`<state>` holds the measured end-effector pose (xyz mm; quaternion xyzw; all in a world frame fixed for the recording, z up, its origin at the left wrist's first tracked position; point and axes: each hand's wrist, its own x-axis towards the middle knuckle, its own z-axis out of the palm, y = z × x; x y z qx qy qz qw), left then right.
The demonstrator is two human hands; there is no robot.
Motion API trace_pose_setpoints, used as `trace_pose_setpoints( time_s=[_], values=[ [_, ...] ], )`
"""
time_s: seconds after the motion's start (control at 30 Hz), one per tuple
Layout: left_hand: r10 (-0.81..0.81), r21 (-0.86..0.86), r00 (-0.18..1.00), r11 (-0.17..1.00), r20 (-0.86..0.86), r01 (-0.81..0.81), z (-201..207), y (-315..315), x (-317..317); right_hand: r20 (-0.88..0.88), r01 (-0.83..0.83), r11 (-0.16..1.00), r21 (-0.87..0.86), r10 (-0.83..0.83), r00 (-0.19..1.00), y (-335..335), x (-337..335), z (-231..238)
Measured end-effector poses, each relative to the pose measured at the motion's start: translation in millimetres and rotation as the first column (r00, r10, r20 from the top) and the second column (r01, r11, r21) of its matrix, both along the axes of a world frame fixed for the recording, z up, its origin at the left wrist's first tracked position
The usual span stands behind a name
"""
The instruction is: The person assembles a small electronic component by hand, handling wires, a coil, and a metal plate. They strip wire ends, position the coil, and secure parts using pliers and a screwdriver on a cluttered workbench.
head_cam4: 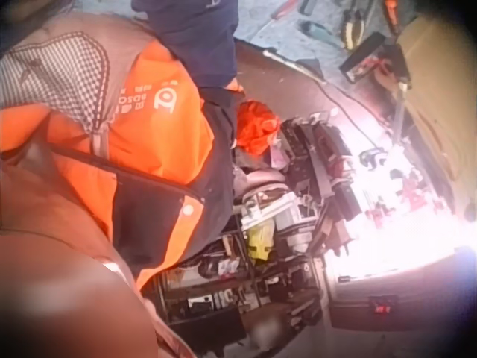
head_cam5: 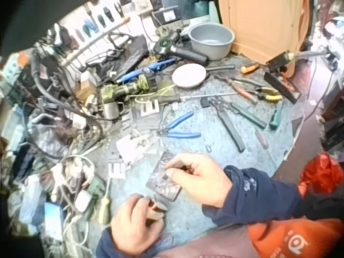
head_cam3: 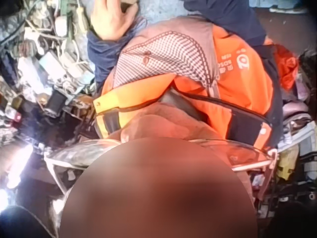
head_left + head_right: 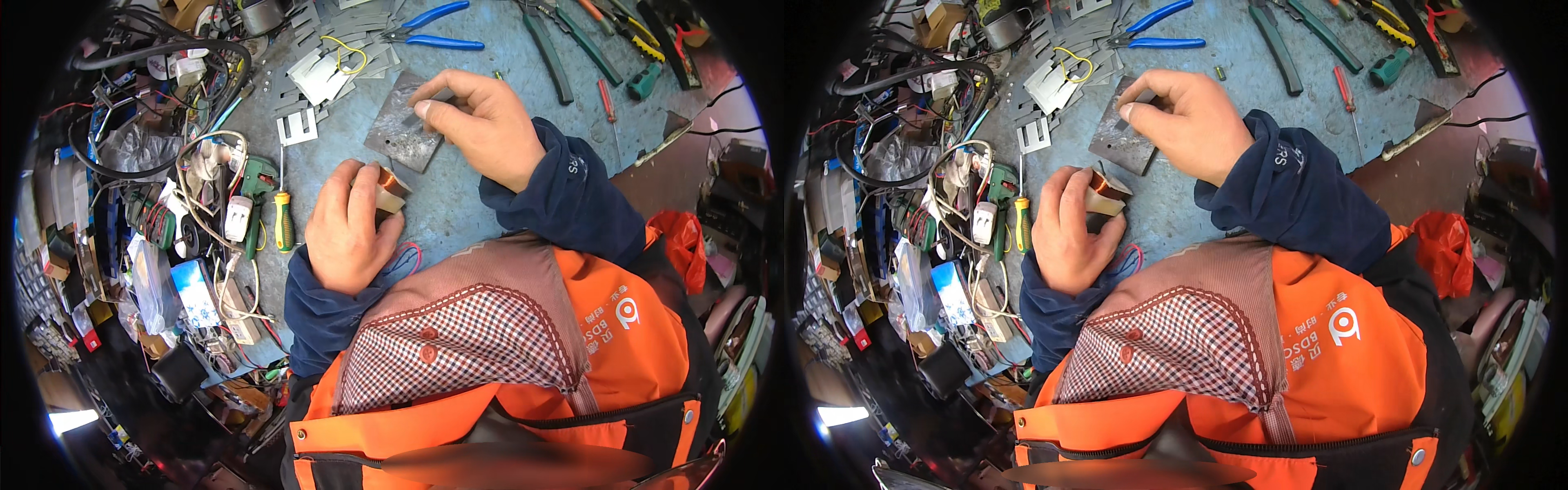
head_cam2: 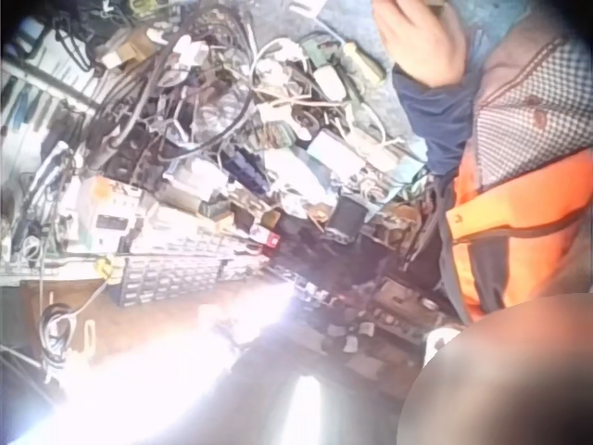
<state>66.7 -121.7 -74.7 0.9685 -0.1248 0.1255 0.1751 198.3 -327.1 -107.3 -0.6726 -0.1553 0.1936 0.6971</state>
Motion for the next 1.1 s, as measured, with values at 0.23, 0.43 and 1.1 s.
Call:
trace_pose_setpoints(
  time_s=[0.23,0.43,1.1],
  values=[
    [0.013,-0.135,0.998,0.991,0.066,-0.004,-4,14,2,0.152,0.203,0.961,0.187,-0.232,0.961,5,25,-9],
    [0.126,-0.288,0.968,0.956,0.218,-0.059,0,22,-10,0.532,0.392,0.916,-0.085,-0.291,0.795,8,33,-10],
    [0.498,-0.117,0.855,0.867,0.147,-0.485,-63,-77,-233,0.34,-0.617,0.787,-0.014,0.584,0.737,57,-109,-14]
  ],
)
